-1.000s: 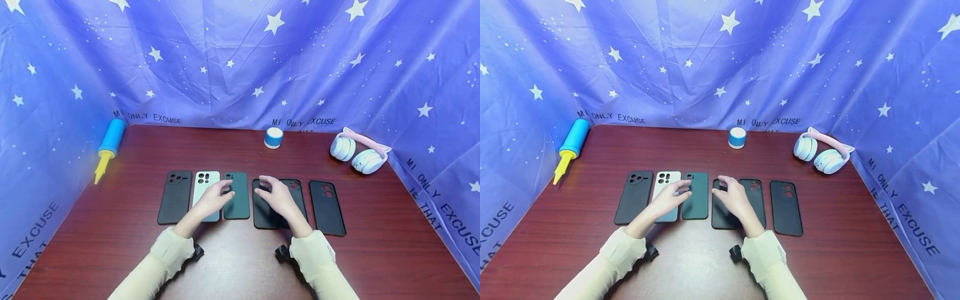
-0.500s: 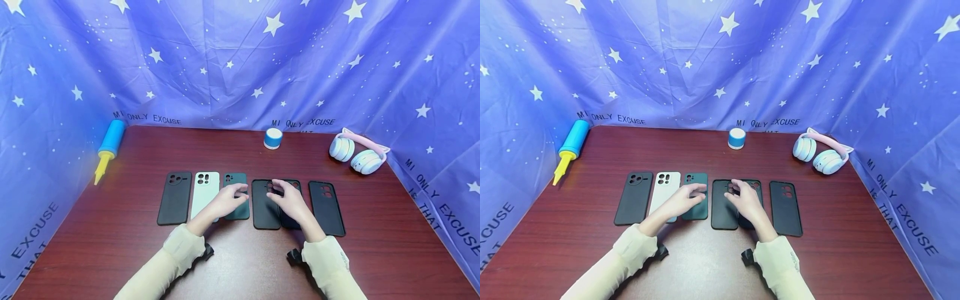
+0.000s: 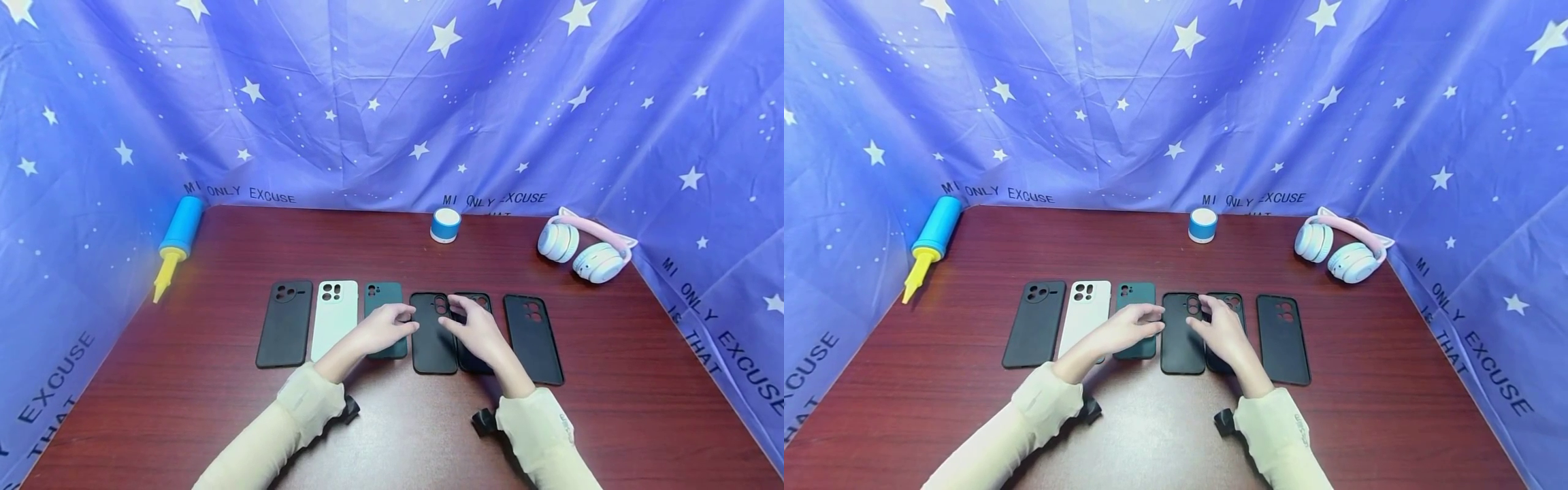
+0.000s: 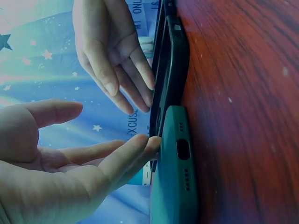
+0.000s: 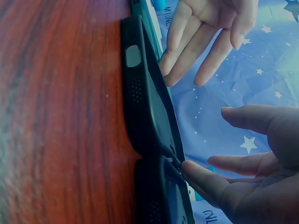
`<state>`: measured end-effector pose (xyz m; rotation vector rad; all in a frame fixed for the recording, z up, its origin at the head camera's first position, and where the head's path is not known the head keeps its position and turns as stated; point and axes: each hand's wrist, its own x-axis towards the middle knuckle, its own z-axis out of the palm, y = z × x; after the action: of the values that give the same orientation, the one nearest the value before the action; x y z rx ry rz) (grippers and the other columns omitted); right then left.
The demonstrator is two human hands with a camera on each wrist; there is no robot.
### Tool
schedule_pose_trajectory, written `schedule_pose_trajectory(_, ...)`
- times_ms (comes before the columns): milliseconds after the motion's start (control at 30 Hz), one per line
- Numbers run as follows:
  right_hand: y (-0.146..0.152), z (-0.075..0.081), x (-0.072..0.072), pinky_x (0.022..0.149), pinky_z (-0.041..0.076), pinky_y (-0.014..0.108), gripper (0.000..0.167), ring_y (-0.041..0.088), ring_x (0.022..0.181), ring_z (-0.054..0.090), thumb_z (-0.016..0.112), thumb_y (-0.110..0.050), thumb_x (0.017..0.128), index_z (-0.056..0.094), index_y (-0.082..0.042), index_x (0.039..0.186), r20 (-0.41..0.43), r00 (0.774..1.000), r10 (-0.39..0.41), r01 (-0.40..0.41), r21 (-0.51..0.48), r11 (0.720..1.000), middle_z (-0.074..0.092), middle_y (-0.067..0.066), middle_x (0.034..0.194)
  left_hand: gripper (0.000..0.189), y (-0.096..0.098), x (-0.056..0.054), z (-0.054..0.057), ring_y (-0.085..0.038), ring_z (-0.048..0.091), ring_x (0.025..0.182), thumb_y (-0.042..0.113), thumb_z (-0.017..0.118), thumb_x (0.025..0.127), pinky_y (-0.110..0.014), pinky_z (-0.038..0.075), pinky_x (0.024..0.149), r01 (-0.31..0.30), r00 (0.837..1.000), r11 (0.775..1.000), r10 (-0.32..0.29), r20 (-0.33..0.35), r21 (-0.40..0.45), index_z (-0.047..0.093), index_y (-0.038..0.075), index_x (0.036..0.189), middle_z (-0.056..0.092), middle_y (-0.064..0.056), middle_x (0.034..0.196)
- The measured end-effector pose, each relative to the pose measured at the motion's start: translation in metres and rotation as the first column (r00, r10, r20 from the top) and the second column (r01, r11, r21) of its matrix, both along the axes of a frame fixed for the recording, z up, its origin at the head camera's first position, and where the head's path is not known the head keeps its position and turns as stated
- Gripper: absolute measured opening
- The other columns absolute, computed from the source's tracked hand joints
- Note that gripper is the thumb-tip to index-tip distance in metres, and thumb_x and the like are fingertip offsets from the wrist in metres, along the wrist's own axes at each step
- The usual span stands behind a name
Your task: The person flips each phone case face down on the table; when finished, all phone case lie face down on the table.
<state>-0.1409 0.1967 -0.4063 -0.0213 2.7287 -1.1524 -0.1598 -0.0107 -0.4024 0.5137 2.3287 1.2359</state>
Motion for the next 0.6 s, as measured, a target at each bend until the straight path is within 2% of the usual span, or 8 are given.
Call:
schedule_pose_trajectory(200,-0.0023,-0.0015,-0.0032,0.104,0.047,0.048,0.061,0.035,0.131,0.051,0.059,-0.026,0.096,0.036,-0.001,0.147,0.018,1.0,-0.001,0.001,-0.04,0.999,0.044,0.024,0.147,0.05,0.0029,-0.0015,0.0023,-0.032,0.048,0.134,0.024,0.051,0.1,-0.049,0.041,0.11,-0.006,0.999,1.0,0.006,0.033,0.003,0.044,-0.001,0.143,0.05,-0.021,0.142)
schedule_pose_trajectory(367,-0.0039,-0.0015,-0.0068,0.104,0.047,0.048,0.062,0.035,0.13,0.052,0.058,-0.028,0.097,0.036,-0.002,0.147,0.022,1.0,0.002,-0.002,-0.025,1.0,0.042,0.024,0.148,0.054,0.0059,-0.0045,0.0002,-0.031,0.044,0.138,0.025,0.051,0.1,-0.048,0.039,0.112,-0.016,0.998,1.0,0.014,0.065,0.026,0.039,0.001,0.146,0.045,-0.02,0.148)
schedule_pose_trajectory(600,-0.0029,-0.002,-0.0096,0.105,0.047,0.047,0.059,0.037,0.132,0.049,0.057,-0.024,0.097,0.035,0.0,0.147,0.017,1.0,-0.008,0.008,-0.033,0.999,0.04,0.025,0.149,0.054,0.0101,-0.0068,-0.0016,-0.032,0.045,0.137,0.024,0.051,0.1,-0.047,0.041,0.111,-0.02,0.998,0.998,0.017,0.059,0.052,0.037,-0.001,0.147,0.042,-0.018,0.15)
